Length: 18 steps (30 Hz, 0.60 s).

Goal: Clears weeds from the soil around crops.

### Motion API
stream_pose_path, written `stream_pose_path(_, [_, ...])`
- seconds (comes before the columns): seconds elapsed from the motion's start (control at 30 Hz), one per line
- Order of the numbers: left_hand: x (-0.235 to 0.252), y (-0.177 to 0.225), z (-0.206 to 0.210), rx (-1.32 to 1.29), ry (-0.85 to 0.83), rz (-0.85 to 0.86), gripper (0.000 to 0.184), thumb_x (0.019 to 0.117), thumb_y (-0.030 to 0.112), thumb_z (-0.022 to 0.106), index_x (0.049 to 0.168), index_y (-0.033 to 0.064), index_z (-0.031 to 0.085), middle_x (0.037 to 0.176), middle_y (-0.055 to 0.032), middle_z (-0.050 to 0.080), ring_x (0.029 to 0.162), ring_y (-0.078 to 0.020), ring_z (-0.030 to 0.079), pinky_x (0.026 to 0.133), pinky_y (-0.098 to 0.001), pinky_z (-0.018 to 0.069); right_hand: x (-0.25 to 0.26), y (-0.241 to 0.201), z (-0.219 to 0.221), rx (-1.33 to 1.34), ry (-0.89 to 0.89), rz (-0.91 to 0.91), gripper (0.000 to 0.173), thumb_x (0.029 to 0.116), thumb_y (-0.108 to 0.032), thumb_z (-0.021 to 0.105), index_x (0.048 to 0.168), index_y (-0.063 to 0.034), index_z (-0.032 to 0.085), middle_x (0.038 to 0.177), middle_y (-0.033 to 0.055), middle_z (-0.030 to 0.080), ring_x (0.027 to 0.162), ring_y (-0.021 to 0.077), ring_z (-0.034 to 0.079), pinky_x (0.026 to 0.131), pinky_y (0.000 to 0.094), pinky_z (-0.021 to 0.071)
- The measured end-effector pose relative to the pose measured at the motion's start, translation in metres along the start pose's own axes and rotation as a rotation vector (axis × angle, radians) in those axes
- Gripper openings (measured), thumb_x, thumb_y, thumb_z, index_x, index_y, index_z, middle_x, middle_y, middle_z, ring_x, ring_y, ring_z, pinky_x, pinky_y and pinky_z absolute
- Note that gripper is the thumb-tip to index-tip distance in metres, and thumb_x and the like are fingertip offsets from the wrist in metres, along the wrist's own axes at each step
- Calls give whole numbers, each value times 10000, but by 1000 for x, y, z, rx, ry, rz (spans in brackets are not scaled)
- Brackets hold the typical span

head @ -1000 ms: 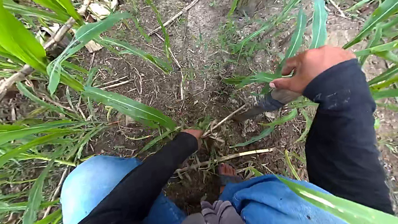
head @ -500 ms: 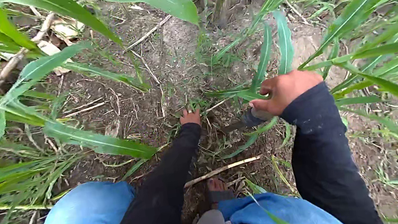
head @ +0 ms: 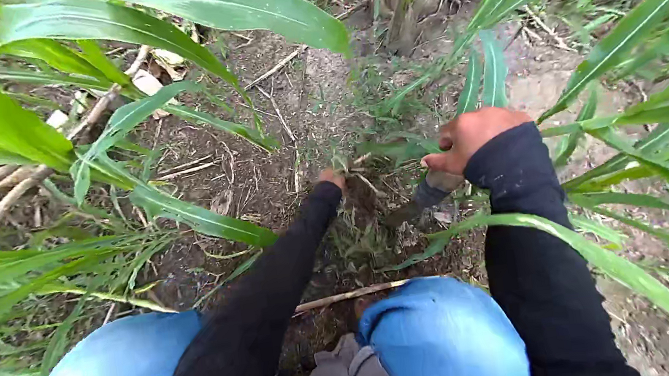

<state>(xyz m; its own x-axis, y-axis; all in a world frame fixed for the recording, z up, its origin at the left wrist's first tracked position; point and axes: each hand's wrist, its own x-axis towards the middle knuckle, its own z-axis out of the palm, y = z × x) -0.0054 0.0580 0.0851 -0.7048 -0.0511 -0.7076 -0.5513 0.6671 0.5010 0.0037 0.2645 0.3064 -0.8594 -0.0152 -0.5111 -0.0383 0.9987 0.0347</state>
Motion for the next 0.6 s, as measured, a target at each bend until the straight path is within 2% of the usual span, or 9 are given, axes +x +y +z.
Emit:
stream_pose_path(0.13, [-40, 39, -94, -196, 298, 51, 402, 993, 61, 628, 1365, -82, 581, 1391, -313, 587, 1347, -435, 541, 1138, -582, 418, 10, -3, -2, 6, -14, -46, 479, 896, -529, 735, 1011, -64, 744, 1029, 254, 716, 1033, 486, 670, 821, 719, 484])
stream_pose_path(0.2, [-60, 53, -136, -293, 451, 53, 387, 987, 58, 618, 1342, -90, 588, 1362, -298, 607, 1306, -406, 574, 1106, -559, 449, 12, 1, 1, 5, -2, -65, 472, 900, -532, 728, 1006, -72, 745, 1017, 241, 721, 1011, 474, 677, 803, 708, 496])
stream_pose_path(0.33, [-85, 65, -194, -364, 609, 85, 419, 1004, 104, 613, 1374, -83, 553, 1353, -265, 608, 1237, -335, 611, 1067, -500, 481, 14, 15, -2, 9, -54, -83, 521, 921, -538, 703, 1045, -33, 738, 1064, 290, 707, 1053, 513, 661, 839, 734, 477])
stream_pose_path(0.43, [-101, 74, -219, -230, 637, 49, 472, 1017, 157, 616, 1414, -77, 517, 1410, -276, 573, 1317, -360, 569, 1118, -531, 436, 21, 28, 5, 15, -65, -90, 532, 917, -565, 698, 1055, -52, 739, 1057, 265, 716, 1048, 496, 668, 841, 720, 486])
stream_pose_path(0.6, [-109, 87, -254, 74, 676, 91, 450, 1020, 227, 608, 1371, -52, 569, 1354, -303, 602, 1267, -430, 596, 1079, -625, 443, 30, 35, 9, 9, -49, -112, 524, 917, -569, 692, 1054, -66, 742, 1033, 243, 725, 1030, 470, 680, 833, 707, 498])
